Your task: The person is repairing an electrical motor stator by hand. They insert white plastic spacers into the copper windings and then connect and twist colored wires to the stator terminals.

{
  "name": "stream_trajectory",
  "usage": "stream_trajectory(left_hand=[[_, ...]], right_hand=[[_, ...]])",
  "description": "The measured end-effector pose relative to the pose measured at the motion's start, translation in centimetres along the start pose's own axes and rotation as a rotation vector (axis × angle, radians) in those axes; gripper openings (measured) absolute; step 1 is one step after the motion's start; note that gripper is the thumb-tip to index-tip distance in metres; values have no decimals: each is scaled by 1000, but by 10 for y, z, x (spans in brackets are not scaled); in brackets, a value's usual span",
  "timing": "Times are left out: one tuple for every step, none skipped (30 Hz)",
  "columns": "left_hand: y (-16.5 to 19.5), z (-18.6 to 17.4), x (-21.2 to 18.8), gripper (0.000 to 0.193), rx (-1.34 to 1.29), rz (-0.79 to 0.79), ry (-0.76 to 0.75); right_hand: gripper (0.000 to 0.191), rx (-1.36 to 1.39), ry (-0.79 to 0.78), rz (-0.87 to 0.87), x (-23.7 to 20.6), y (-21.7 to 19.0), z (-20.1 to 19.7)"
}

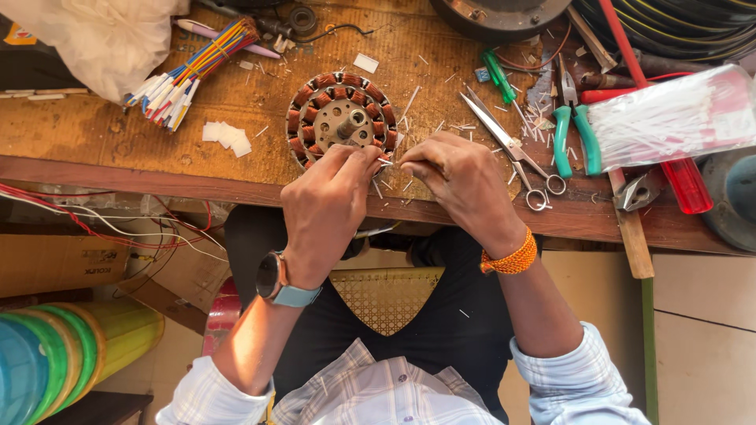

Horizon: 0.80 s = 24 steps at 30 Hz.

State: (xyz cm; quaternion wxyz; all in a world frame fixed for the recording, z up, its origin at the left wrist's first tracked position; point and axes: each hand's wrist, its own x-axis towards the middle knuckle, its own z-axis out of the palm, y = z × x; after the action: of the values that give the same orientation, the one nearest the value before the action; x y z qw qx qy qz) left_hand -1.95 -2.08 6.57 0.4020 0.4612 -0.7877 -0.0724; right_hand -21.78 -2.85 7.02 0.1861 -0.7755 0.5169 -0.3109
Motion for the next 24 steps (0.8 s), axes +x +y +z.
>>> stream_trajectory(left_hand=[[-2,3,0,19,29,11,-27],[-5,6,0,21,57,22,-55],[-8,8,0,22,66,55,-81],[-12,9,0,24,75,87,-107],[-15,10,1,26,86,117,-130],[-18,11,1,24,82,129,-148],[-20,11,2,22,78,141,-166],[-21,11,3,20,74,152,-182],[-21,12,3,17,74,143,-178],[-21,12,4,14,75,137,-173],[-20,13,4,12,75,133,-169],[-19,14,4,11,76,116,-152],[-17,16,4,11,76,100,-136],[-15,17,5,11,75,84,-120],[-14,20,6,11,93,75,-108],[-12,22,7,12,110,65,-97],[-11,24,8,12,127,55,-86],[-10,27,9,13,125,37,-84],[-9,29,9,15,123,18,-82],[-9,31,9,16,122,0,-79],[-8,33,9,19,116,-6,-55],[-7,34,8,22,111,-14,-33],[-6,36,7,25,107,-24,-10],[-6,37,5,25,98,-42,8]], right_hand=[[13,41,-23,39,-1,4,1],[14,82,-46,79,-2,9,1],[14,137,-58,124,-2,12,1],[15,193,-71,169,-3,16,1],[15,248,-86,211,-4,18,1],[16,284,-121,262,-4,20,0],[17,320,-157,313,-5,20,-1],[18,354,-194,363,-5,21,-2],[20,432,-194,388,-4,20,-2],[22,510,-192,412,-4,20,-3],[23,588,-187,437,-3,19,-3],[24,576,-177,414,-1,20,-4],[24,563,-166,392,1,20,-4],[24,550,-154,370,4,21,-5],[24,572,-153,364,7,23,-5],[24,594,-151,360,9,25,-6],[24,616,-150,356,12,27,-6],[24,618,-147,359,14,29,-7],[24,620,-144,362,17,31,-7],[24,623,-141,364,18,32,-7],[24,616,-143,368,19,34,-8],[24,609,-146,373,20,34,-8],[24,604,-151,377,20,35,-8],[24,603,-147,355,20,35,-8]])
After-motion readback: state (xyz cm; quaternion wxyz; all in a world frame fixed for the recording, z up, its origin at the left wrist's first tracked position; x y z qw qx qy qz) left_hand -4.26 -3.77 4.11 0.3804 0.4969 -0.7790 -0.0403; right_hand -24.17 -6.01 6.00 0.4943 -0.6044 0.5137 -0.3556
